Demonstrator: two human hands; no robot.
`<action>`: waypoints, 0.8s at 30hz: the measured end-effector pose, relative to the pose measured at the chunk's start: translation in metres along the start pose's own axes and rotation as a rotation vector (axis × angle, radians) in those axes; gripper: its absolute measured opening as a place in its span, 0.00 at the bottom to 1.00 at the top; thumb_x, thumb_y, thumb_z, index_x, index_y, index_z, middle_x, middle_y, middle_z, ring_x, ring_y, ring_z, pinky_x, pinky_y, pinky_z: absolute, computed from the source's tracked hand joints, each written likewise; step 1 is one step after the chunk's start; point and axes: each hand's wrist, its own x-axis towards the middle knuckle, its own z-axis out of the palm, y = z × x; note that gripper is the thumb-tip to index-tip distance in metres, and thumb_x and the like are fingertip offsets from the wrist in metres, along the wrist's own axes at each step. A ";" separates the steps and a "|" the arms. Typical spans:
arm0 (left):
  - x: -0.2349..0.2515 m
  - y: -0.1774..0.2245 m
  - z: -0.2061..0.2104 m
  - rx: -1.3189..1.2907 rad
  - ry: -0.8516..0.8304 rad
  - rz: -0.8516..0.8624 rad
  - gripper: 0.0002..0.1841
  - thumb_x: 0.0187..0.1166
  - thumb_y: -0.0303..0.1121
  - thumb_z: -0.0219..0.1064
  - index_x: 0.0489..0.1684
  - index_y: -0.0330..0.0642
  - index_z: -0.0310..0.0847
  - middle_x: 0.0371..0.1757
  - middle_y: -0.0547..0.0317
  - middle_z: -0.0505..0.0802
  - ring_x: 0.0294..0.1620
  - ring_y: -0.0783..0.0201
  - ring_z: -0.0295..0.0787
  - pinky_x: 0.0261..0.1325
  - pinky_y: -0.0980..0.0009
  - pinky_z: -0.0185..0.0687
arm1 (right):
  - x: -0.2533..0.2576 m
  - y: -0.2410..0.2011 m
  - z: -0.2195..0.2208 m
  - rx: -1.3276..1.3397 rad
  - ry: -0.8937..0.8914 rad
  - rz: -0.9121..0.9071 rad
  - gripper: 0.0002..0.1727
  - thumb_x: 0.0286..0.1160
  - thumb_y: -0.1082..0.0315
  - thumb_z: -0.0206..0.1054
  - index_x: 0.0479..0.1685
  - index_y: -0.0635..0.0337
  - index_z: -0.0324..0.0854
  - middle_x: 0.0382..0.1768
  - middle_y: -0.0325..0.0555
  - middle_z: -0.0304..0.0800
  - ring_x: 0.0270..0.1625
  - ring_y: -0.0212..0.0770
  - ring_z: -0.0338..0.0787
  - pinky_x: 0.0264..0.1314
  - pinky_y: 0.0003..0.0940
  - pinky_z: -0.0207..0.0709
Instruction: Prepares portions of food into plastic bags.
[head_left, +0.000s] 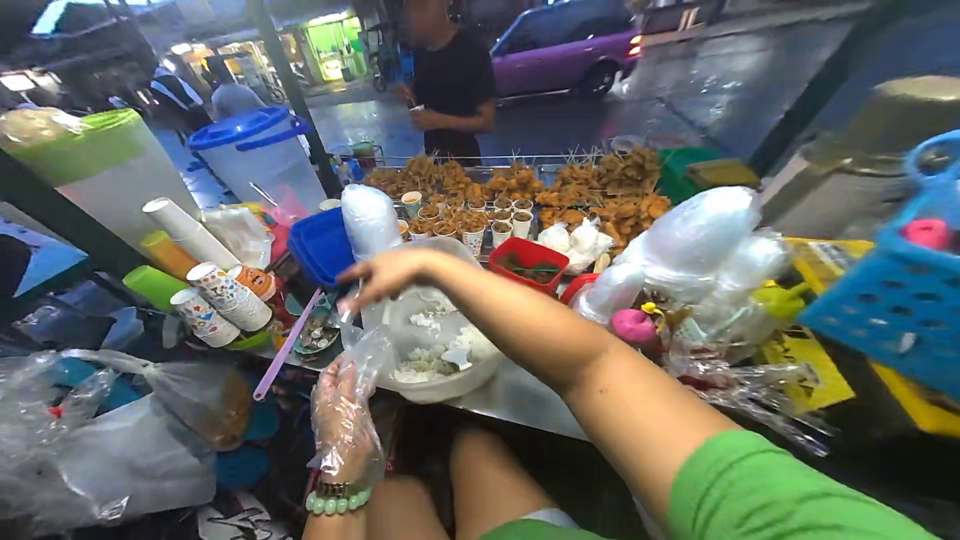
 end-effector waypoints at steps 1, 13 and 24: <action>-0.001 0.001 0.000 0.027 0.000 0.021 0.16 0.90 0.30 0.56 0.68 0.29 0.74 0.51 0.49 0.88 0.43 0.68 0.86 0.47 0.70 0.85 | 0.000 0.009 0.021 -0.135 -0.062 -0.057 0.38 0.74 0.59 0.78 0.83 0.63 0.72 0.63 0.67 0.87 0.63 0.62 0.87 0.70 0.62 0.76; -0.002 -0.007 0.000 0.587 0.200 0.243 0.25 0.65 0.16 0.69 0.67 0.29 0.78 0.38 0.44 0.87 0.41 0.52 0.84 0.52 0.53 0.80 | -0.046 0.060 0.082 -0.301 0.239 -0.078 0.22 0.72 0.79 0.64 0.68 0.65 0.82 0.60 0.64 0.88 0.64 0.61 0.88 0.66 0.61 0.79; 0.000 -0.003 -0.016 0.778 -0.182 0.497 0.10 0.69 0.16 0.68 0.34 0.38 0.96 0.51 0.40 0.93 0.58 0.43 0.89 0.66 0.47 0.81 | -0.034 0.086 0.056 -0.131 0.134 0.107 0.31 0.72 0.71 0.74 0.78 0.64 0.74 0.50 0.60 0.87 0.49 0.53 0.85 0.59 0.53 0.77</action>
